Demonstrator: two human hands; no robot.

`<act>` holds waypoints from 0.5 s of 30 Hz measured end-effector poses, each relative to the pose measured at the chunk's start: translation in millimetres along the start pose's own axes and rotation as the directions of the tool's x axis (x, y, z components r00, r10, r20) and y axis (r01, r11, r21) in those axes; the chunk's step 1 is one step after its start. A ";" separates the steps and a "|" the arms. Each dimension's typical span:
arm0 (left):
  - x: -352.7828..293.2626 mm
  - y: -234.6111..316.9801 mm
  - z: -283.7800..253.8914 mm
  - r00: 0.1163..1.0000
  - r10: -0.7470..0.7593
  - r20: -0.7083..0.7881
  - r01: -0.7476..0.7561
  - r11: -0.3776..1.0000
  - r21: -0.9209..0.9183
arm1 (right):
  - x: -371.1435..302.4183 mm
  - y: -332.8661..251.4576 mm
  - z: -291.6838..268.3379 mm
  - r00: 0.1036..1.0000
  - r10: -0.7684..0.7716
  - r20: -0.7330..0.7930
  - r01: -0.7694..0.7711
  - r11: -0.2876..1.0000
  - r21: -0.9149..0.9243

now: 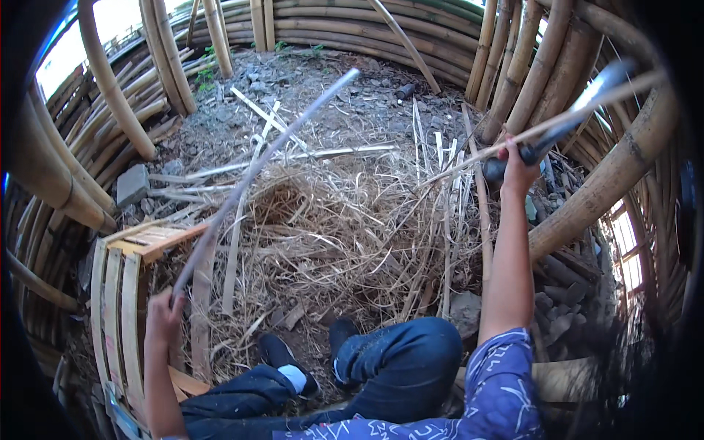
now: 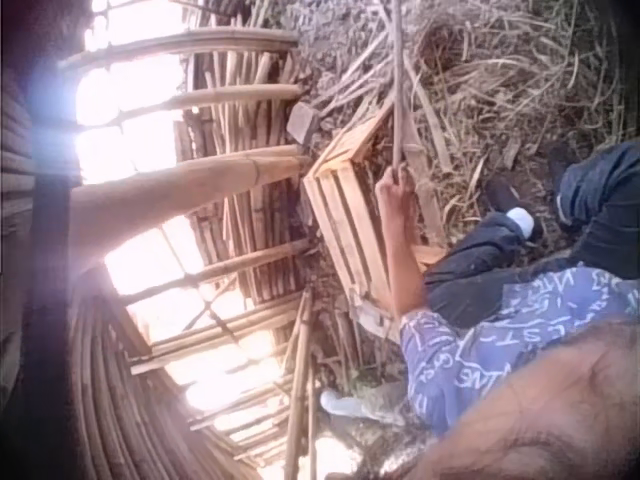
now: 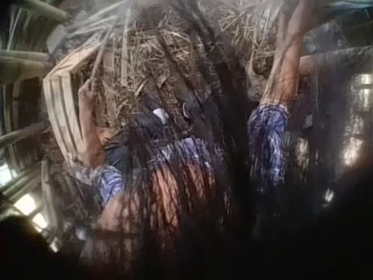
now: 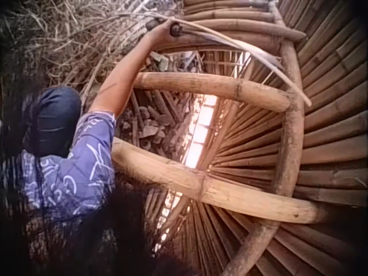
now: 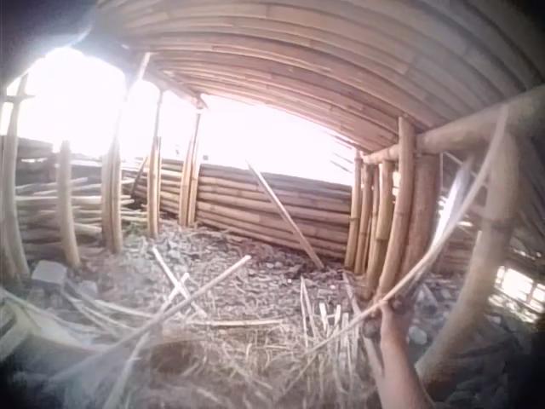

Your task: The person uses a machete to shave down a long piece of bamboo while sitting on the ground. They run the blade along the length of the wood repeatedly to thin it, handling the bamboo with one hand and the tool with the other.

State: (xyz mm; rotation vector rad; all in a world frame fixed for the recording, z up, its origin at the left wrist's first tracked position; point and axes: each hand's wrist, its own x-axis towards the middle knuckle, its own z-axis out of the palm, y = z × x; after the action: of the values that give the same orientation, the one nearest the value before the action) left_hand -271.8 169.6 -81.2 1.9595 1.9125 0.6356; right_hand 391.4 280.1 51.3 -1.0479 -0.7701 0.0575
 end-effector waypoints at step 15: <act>130.3 116.2 154.6 0.990 0.139 -0.028 -0.131 0.973 0.190 | -132.6 -33.4 -84.3 0.963 0.056 -0.263 -0.001 0.979 0.204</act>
State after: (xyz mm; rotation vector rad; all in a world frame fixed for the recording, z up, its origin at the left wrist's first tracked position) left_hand -91.6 305.4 -139.7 2.2254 1.9384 0.5525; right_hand 333.1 146.7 -16.8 -0.8512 -0.4919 0.0173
